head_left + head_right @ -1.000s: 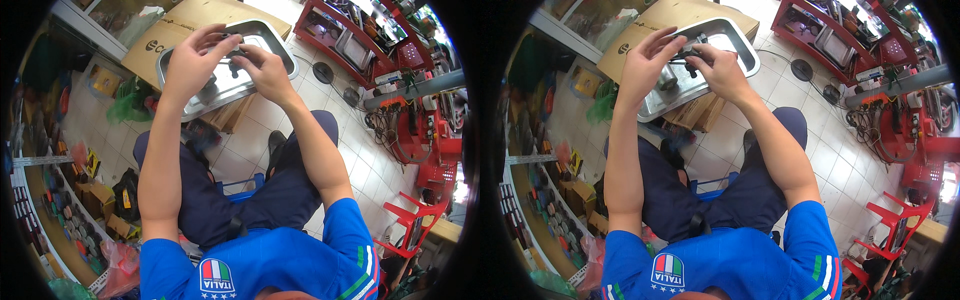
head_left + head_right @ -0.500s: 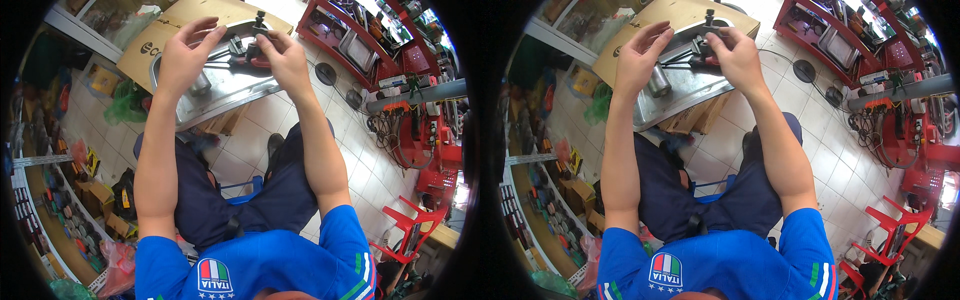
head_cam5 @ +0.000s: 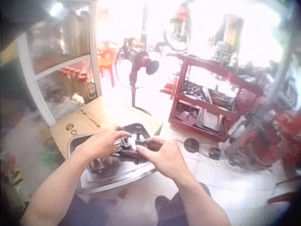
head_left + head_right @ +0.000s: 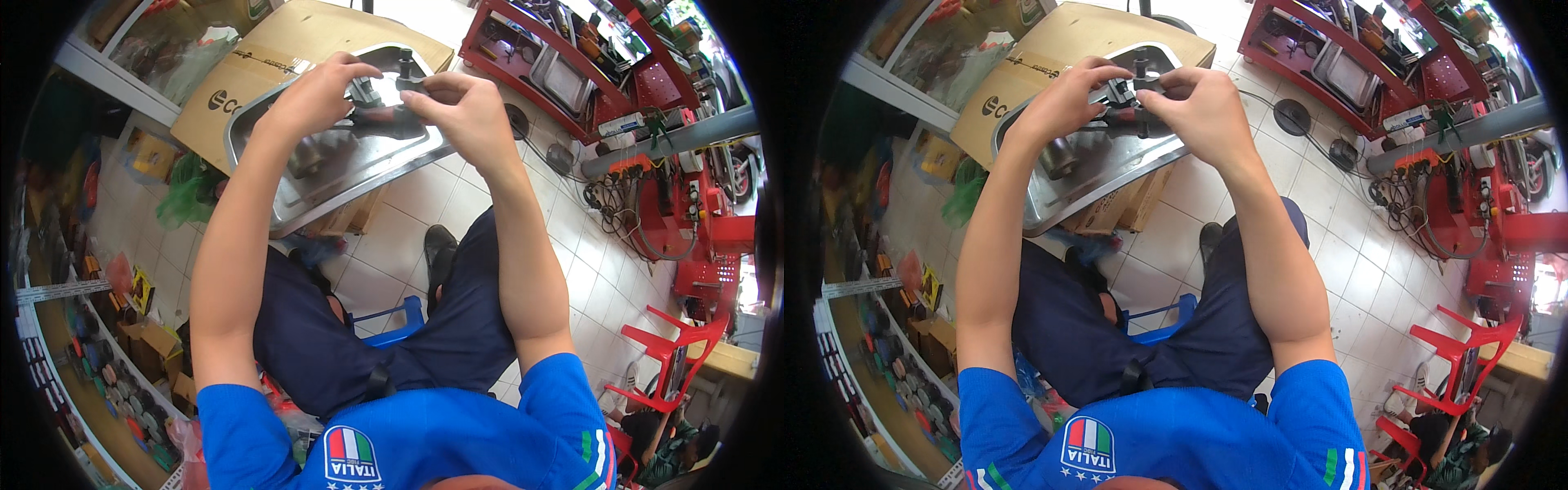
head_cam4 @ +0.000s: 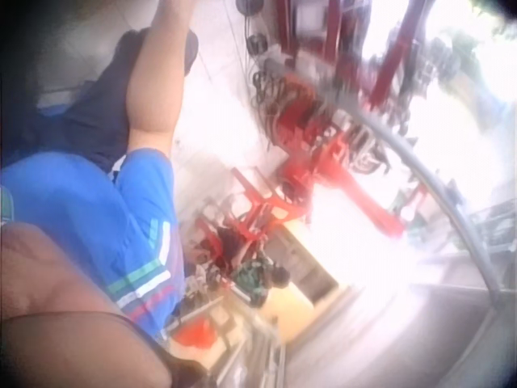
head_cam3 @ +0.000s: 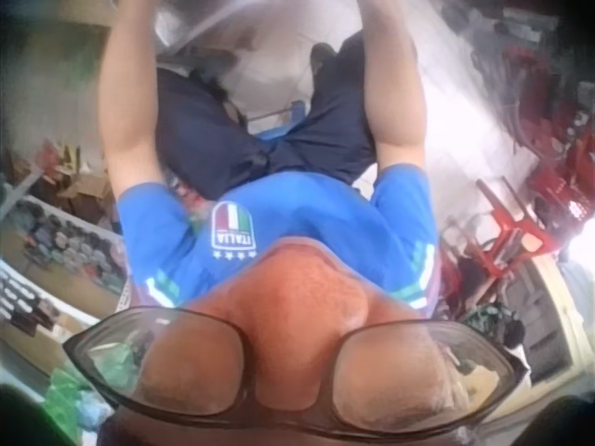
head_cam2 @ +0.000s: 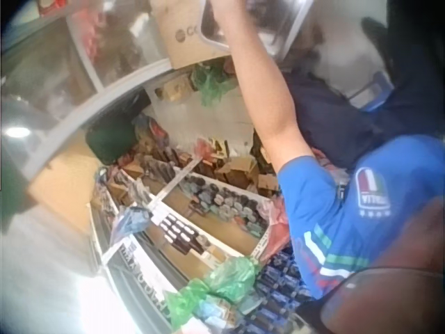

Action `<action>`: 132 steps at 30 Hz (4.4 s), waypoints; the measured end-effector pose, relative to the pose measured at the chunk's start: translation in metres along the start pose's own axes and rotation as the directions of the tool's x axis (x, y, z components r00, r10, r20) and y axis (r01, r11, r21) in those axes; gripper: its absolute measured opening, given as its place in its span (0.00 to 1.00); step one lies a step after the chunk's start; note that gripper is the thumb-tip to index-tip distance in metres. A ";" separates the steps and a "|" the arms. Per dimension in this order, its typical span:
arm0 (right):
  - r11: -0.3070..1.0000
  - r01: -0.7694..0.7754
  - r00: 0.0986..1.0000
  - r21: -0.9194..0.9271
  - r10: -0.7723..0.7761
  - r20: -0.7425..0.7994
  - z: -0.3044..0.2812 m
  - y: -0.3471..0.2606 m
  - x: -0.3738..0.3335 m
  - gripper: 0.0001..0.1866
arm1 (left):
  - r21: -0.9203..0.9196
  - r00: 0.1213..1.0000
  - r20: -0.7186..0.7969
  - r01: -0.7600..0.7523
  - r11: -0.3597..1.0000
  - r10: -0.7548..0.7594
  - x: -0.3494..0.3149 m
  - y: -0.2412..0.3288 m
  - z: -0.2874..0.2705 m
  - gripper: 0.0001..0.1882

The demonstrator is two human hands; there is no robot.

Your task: The person holds a camshaft and manually fits rocker arms onto it while working over a metal tray.

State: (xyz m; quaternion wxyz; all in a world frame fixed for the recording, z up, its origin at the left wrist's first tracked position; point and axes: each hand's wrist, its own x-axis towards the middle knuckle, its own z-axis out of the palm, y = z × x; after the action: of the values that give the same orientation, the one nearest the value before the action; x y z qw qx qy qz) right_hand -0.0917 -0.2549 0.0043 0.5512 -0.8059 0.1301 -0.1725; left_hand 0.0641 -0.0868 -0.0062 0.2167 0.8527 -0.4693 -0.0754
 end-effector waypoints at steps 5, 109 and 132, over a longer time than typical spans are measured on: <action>0.997 0.051 0.998 -0.063 -0.053 -0.025 0.005 -0.001 -0.001 0.21 | 0.140 0.987 0.084 -0.147 0.979 0.136 0.008 0.000 0.002 0.27; 0.962 0.106 0.994 0.251 -0.104 -0.023 0.056 0.002 0.055 0.32 | -0.991 0.945 -0.058 -0.014 0.135 -0.323 -0.029 0.023 -0.024 0.17; 0.990 -0.131 0.991 0.058 0.131 0.006 0.039 -0.007 0.052 0.31 | -0.983 0.951 -0.017 0.040 0.178 -0.309 -0.028 0.027 -0.017 0.17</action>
State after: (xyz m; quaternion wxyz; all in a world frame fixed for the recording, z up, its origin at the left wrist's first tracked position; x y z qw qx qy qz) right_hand -0.0282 -0.2400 0.0048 0.5846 -0.7795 0.1770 -0.1388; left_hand 0.0338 -0.0711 0.0189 0.7438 0.5734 -0.1880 -0.2874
